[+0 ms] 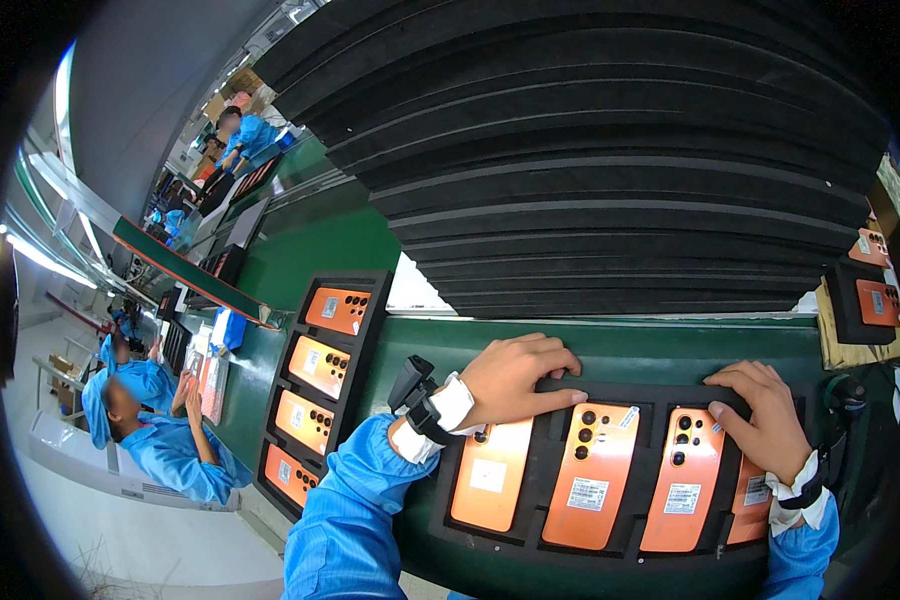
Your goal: Assemble smartphone back covers and internal components on a factory assembly line.
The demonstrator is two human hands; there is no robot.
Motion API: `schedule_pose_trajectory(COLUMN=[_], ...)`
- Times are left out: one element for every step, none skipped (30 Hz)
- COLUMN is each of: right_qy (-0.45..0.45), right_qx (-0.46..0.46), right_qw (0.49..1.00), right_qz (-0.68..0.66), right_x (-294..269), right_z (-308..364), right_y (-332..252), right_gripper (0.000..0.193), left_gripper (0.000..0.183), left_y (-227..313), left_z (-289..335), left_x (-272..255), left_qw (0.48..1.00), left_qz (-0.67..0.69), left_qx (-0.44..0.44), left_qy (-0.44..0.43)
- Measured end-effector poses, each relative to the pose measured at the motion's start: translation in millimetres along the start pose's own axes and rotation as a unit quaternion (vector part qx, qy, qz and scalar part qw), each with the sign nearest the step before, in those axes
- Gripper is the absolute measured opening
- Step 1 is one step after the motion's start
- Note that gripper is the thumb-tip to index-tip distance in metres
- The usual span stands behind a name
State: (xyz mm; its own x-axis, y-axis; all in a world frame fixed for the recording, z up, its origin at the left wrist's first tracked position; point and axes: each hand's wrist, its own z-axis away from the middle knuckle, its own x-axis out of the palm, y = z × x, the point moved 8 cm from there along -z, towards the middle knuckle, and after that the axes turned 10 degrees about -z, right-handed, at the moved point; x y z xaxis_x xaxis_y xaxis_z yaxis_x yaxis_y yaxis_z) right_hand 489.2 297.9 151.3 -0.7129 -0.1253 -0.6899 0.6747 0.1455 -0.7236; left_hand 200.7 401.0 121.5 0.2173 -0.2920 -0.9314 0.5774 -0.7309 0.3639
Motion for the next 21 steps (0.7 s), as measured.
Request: schedule_pose_trajectory(right_qy=[0.000,0.001,0.000,-0.001,-0.001,-0.001,0.000,0.000,0.000,0.001,0.002,0.002,0.003,0.005,0.005,0.006,0.006,0.006,0.005,0.005,0.005], right_qx=[-0.001,-0.001,-0.001,-0.002,-0.002,-0.002,-0.003,-0.004,-0.004,-0.005,-0.006,-0.006,-0.006,-0.006,-0.006,-0.005,-0.005,-0.005,-0.006,-0.007,-0.006], right_qw=[1.000,1.000,1.000,1.000,1.000,1.000,1.000,1.000,1.000,1.000,1.000,1.000,1.000,1.000,1.000,1.000,1.000,1.000,1.000,1.000,1.000], right_qz=[0.000,0.001,0.002,0.003,0.005,0.005,0.003,0.003,0.003,0.004,0.005,0.005,0.004,0.004,0.004,0.005,0.005,0.005,0.005,0.005,0.005], right_x=[0.0,0.0,0.1,0.2,0.1,0.0,-0.2,-0.1,0.2,0.3,0.1,0.1,-0.1,-0.2,-0.3,-0.4,-0.2,-0.1,0.1,-0.2,-0.3], right_z=[0.0,-0.1,-0.3,-0.4,-0.2,0.0,0.2,0.0,-0.1,-0.2,0.0,0.2,0.3,0.4,0.4,0.5,0.2,-0.1,-0.4,-0.2,-0.1], right_y=[0.3,0.1,-0.2,-0.5,-0.2,0.3,0.5,0.2,0.1,-0.1,-0.1,0.0,0.1,0.1,-0.1,-0.2,-0.5,-0.6,-0.9,-0.8,-0.5], right_gripper=[0.033,0.033,0.033,0.033,0.033,0.033,0.033,0.033,0.033,0.033,0.033,0.033,0.033,0.033,0.033,0.033,0.033,0.033,0.033,0.033,0.033], left_gripper=[0.048,0.048,0.048,0.048,0.048,0.048,0.048,0.048,0.048,0.048,0.048,0.048,0.048,0.048,0.047,0.047,0.047,0.047,0.047,0.047,0.048], left_y=[-0.1,-0.5,-0.7,-0.6,0.0,0.3,0.2,0.0,-0.1,-0.2,0.0,0.2,0.7,0.9,1.0,0.9,0.6,0.5,0.4,0.7,0.9], left_z=[-0.1,0.1,0.5,0.8,0.5,0.1,-0.3,0.0,0.3,0.4,0.1,-0.1,-0.1,-0.2,-0.3,-0.5,-0.1,0.3,0.9,0.6,0.4], left_x=[0.2,0.5,0.6,0.1,-0.5,-0.9,-0.6,-0.5,-0.6,-0.9,-1.1,-1.1,-1.4,-1.5,-1.5,-1.2,-1.2,-1.4,-1.6,-1.7,-1.8], left_qw=[1.000,1.000,1.000,1.000,1.000,1.000,1.000,1.000,1.000,1.000,1.000,1.000,1.000,1.000,1.000,1.000,1.000,1.000,1.000,1.000,1.000], left_qz=[0.000,-0.001,-0.002,-0.002,-0.003,-0.004,-0.004,-0.003,-0.002,-0.002,-0.001,0.000,0.000,-0.001,-0.001,-0.001,-0.002,-0.002,-0.002,-0.001,0.000], left_qx=[0.000,0.000,0.001,0.001,0.000,-0.001,-0.001,0.001,0.003,0.003,0.001,0.000,0.000,-0.001,-0.001,-0.001,0.000,0.000,0.000,0.000,0.001], left_qy=[0.000,0.000,0.000,0.000,0.000,-0.001,-0.001,0.001,0.002,0.003,0.000,-0.003,-0.003,-0.003,-0.002,-0.002,0.000,0.003,0.003,0.003,0.002])
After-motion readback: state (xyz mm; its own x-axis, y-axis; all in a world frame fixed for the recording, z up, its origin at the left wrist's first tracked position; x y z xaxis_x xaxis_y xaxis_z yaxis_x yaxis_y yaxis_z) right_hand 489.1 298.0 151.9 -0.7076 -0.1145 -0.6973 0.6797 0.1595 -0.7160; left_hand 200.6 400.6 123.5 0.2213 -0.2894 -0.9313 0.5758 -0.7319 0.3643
